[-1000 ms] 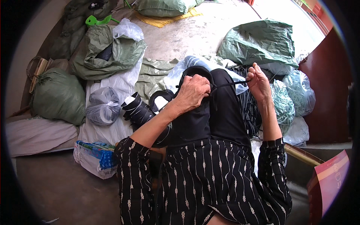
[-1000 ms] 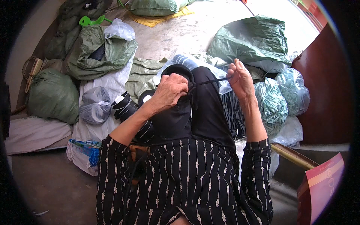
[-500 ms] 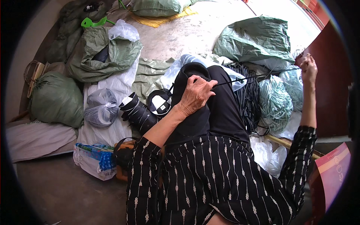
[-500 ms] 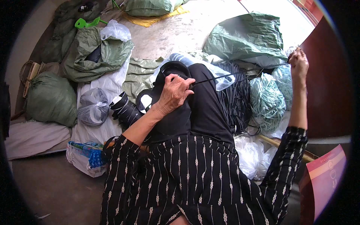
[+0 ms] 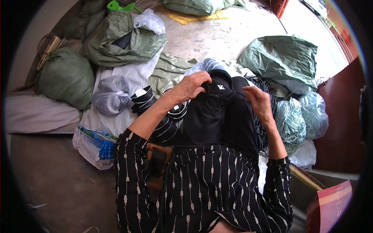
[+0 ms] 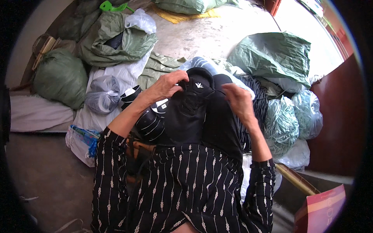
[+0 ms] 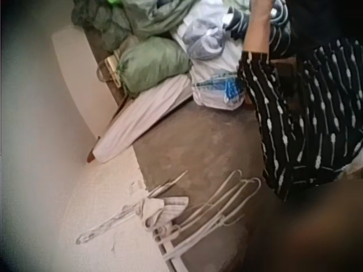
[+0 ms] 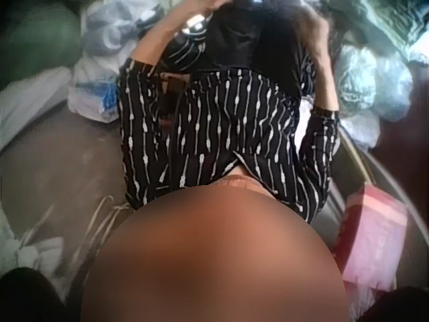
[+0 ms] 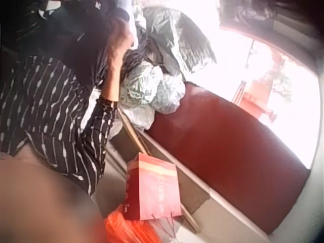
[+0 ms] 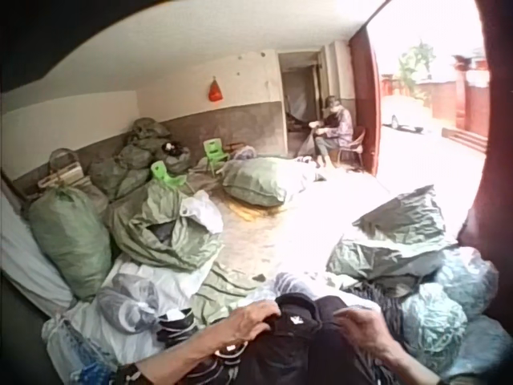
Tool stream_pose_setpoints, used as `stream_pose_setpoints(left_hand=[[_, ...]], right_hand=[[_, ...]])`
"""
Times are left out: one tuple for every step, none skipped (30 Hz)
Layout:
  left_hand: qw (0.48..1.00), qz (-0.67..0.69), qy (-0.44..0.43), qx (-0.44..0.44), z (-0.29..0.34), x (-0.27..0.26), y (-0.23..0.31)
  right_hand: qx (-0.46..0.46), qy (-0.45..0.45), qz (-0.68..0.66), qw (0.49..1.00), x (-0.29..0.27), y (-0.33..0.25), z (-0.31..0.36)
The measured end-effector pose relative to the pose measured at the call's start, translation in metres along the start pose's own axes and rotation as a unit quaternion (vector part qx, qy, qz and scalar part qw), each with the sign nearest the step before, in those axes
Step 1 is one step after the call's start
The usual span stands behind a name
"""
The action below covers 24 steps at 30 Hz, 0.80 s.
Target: The person is threading laces into a black shoe while sitting in a storage or manufacturing area.
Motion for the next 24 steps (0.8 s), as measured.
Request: stream_pose_setpoints(left_hand=[[1.0,-0.004,0.003,-0.013,0.0,0.0,-0.003],[1.0,-0.014,0.008,-0.008,0.0,0.001,-0.003],[1.0,-0.027,0.007,-0.011,0.001,0.003,-0.004],[1.0,-0.019,0.018,-0.012,0.003,0.003,-0.004],[0.999,-0.019,0.023,-0.011,0.005,0.002,-0.004],[0.999,-0.024,0.038,-0.006,0.007,0.001,-0.003],[0.998,-0.028,0.05,-0.002,0.009,-0.001,-0.002],[0.998,-0.029,0.063,0.0,0.01,-0.003,-0.002],[0.997,-0.029,0.07,0.006,0.01,-0.004,0.0],[0.998,-0.022,0.065,0.005,0.009,-0.003,0.0],[0.999,-0.015,0.05,-0.013,0.008,0.001,-0.003],[0.998,-0.008,0.062,0.005,0.006,0.001,0.001],[0.997,-0.015,0.065,0.026,0.005,0.001,0.007],[0.997,-0.022,0.065,0.043,0.003,0.001,0.011],[0.996,-0.021,0.071,0.048,0.003,0.0,0.014],[0.997,-0.029,0.062,0.046,0.003,0.002,0.015],[0.997,-0.036,0.053,0.045,0.003,0.004,0.016],[0.996,-0.056,0.051,0.052,0.004,0.004,0.019],[0.996,-0.052,0.053,0.054,0.004,0.004,0.02],[0.996,-0.055,0.053,0.053,0.005,0.005,0.02],[0.996,-0.058,0.048,0.044,0.006,0.006,0.019],[0.995,-0.067,0.048,0.047,0.006,0.007,0.019],[0.995,-0.065,0.053,0.05,0.006,0.008,0.02],[0.994,-0.067,0.058,0.063,0.006,0.008,0.022]], right_hand=[[-0.044,-0.019,0.032,0.998,0.016,-0.024,-0.008],[-0.059,-0.026,0.037,0.997,0.033,-0.042,-0.017],[-0.091,-0.038,0.093,0.991,0.048,-0.062,-0.024],[-0.123,-0.045,0.127,0.983,0.064,-0.08,-0.031],[-0.147,-0.06,0.167,0.973,0.075,-0.093,-0.036],[-0.159,-0.054,0.159,0.973,0.076,-0.101,-0.042],[-0.159,-0.098,0.204,0.961,0.087,-0.101,-0.046],[-0.144,-0.162,0.257,0.942,0.1,-0.094,-0.046],[-0.16,-0.144,0.25,0.944,0.098,-0.097,-0.047],[-0.159,-0.159,0.275,0.935,0.102,-0.091,-0.044],[-0.161,-0.161,0.302,0.926,0.104,-0.085,-0.042],[-0.154,-0.178,0.305,0.923,0.108,-0.076,-0.037],[-0.179,-0.155,0.291,0.927,0.105,-0.076,-0.033],[-0.223,-0.12,0.267,0.93,0.097,-0.079,-0.03],[-0.231,-0.057,0.271,0.933,0.081,-0.075,-0.03],[-0.258,0.003,0.268,0.928,0.062,-0.072,-0.026],[-0.177,-0.007,0.4,0.899,0.042,-0.04,-0.035],[-0.165,0.107,0.41,0.891,-0.009,-0.029,-0.036],[-0.165,0.196,0.386,0.886,-0.059,-0.015,-0.034],[-0.079,0.211,0.487,0.844,-0.102,0.016,-0.033],[-0.017,0.282,0.472,0.835,-0.152,0.043,-0.023],[0.045,0.302,0.489,0.817,-0.191,0.072,-0.009],[0.029,0.335,0.435,0.835,-0.22,0.09,0.015],[0.112,0.303,0.499,0.804,-0.241,0.118,0.031]])
Point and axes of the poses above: each hand's wrist, its own z-axis away from the middle knuckle, its own x-axis out of the palm, y = z × x, the point moved 10 cm from there along -z, towards the middle knuckle, and after that the axes turned 10 degrees about z, right-handed, at the moved point
